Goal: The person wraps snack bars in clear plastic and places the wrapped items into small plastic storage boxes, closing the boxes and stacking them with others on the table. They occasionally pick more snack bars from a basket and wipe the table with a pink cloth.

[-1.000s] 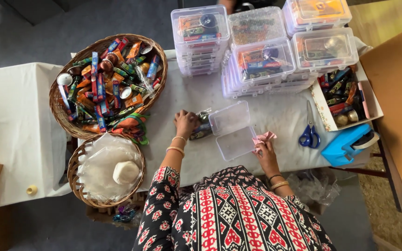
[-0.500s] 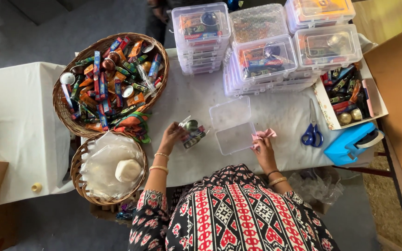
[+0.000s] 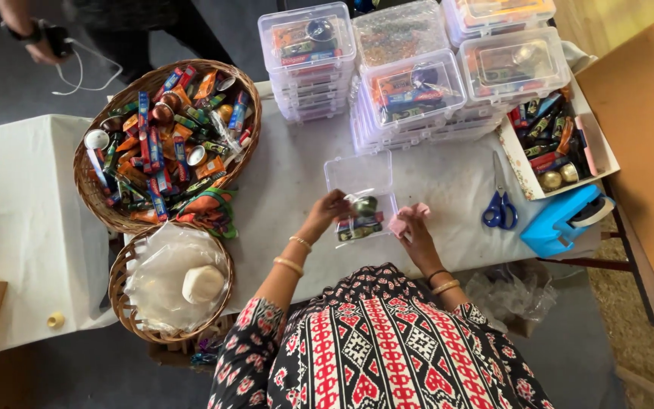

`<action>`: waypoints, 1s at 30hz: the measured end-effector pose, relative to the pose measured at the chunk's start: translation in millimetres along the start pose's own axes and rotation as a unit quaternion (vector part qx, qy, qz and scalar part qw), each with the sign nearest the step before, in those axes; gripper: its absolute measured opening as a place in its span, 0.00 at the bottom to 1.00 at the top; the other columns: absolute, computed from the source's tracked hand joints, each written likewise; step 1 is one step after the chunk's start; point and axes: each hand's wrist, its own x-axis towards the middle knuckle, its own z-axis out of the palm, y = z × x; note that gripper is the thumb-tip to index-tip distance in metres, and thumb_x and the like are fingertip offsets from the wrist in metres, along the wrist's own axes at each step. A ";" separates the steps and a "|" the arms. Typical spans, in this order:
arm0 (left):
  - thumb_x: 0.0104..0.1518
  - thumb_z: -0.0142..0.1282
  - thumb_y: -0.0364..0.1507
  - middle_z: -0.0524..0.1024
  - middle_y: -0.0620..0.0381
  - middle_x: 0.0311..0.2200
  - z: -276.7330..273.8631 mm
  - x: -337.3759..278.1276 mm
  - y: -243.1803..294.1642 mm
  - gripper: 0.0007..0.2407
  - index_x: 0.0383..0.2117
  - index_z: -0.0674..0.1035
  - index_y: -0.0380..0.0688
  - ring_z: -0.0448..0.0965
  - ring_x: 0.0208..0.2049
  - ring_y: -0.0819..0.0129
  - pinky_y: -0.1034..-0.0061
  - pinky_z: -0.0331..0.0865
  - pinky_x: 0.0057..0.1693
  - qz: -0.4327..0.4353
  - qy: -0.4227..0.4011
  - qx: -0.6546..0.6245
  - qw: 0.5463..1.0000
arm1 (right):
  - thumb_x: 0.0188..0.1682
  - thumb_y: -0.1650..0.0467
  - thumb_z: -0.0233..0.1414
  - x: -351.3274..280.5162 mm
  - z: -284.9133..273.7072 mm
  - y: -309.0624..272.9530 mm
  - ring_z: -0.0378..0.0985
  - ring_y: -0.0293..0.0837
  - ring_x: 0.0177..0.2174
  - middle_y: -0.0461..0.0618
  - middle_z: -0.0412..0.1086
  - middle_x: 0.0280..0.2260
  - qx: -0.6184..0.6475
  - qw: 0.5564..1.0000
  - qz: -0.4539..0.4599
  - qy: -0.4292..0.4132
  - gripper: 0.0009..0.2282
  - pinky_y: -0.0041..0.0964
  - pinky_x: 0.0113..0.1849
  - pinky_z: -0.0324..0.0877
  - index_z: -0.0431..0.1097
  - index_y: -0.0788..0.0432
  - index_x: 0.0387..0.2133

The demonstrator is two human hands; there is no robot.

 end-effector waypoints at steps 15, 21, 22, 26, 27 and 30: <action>0.58 0.54 0.30 0.77 0.56 0.45 62.2 10.2 -32.9 0.16 0.53 0.72 0.52 0.72 0.52 0.53 0.48 0.59 0.55 0.114 0.076 0.590 0.796 | 0.43 0.75 0.58 -32.4 -15.9 -4.7 0.59 0.60 0.55 0.58 0.60 0.53 -0.094 0.990 0.001 0.109 0.24 0.54 0.55 0.60 0.65 0.55 0.55; 0.49 0.59 0.26 0.63 0.46 0.57 72.9 -30.5 -4.9 0.26 0.58 0.68 0.47 0.62 0.59 0.44 0.42 0.56 0.61 0.229 0.107 0.675 0.693 | 0.47 0.75 0.56 -0.1 -6.4 -17.2 0.64 0.56 0.55 0.54 0.65 0.52 -0.132 0.986 -0.072 0.077 0.21 0.53 0.58 0.60 0.66 0.55 0.56; 0.49 0.59 0.26 0.63 0.46 0.57 69.6 -31.6 -9.4 0.26 0.58 0.68 0.47 0.62 0.59 0.44 0.42 0.56 0.61 0.228 0.108 0.675 0.693 | 0.47 0.75 0.56 7.7 -5.2 -20.7 0.64 0.56 0.55 0.54 0.65 0.52 -0.131 0.986 -0.073 0.076 0.21 0.53 0.58 0.60 0.66 0.55 0.56; 0.49 0.63 0.28 0.64 0.45 0.57 60.6 -35.5 -14.2 0.31 0.63 0.65 0.43 0.63 0.58 0.44 0.53 0.61 0.64 0.226 0.071 0.669 0.705 | 0.47 0.73 0.55 38.2 1.7 -29.2 0.65 0.54 0.52 0.53 0.67 0.54 -0.172 0.977 -0.121 0.039 0.24 0.53 0.55 0.60 0.64 0.57 0.60; 0.45 0.65 0.28 0.64 0.44 0.55 59.7 -36.5 -12.9 0.35 0.64 0.64 0.40 0.63 0.57 0.44 0.55 0.61 0.64 0.205 0.055 0.662 0.719 | 0.47 0.71 0.55 45.0 4.1 -29.6 0.65 0.54 0.50 0.52 0.67 0.54 -0.194 0.972 -0.132 0.025 0.25 0.52 0.52 0.61 0.64 0.58 0.60; 0.44 0.68 0.33 0.64 0.41 0.55 49.2 -26.3 -33.3 0.39 0.65 0.61 0.34 0.63 0.57 0.43 0.58 0.61 0.63 0.194 0.058 0.669 0.715 | 0.48 0.67 0.55 55.4 12.8 -22.5 0.66 0.53 0.48 0.48 0.68 0.52 -0.250 0.960 -0.126 -0.010 0.22 0.50 0.49 0.62 0.66 0.55 0.57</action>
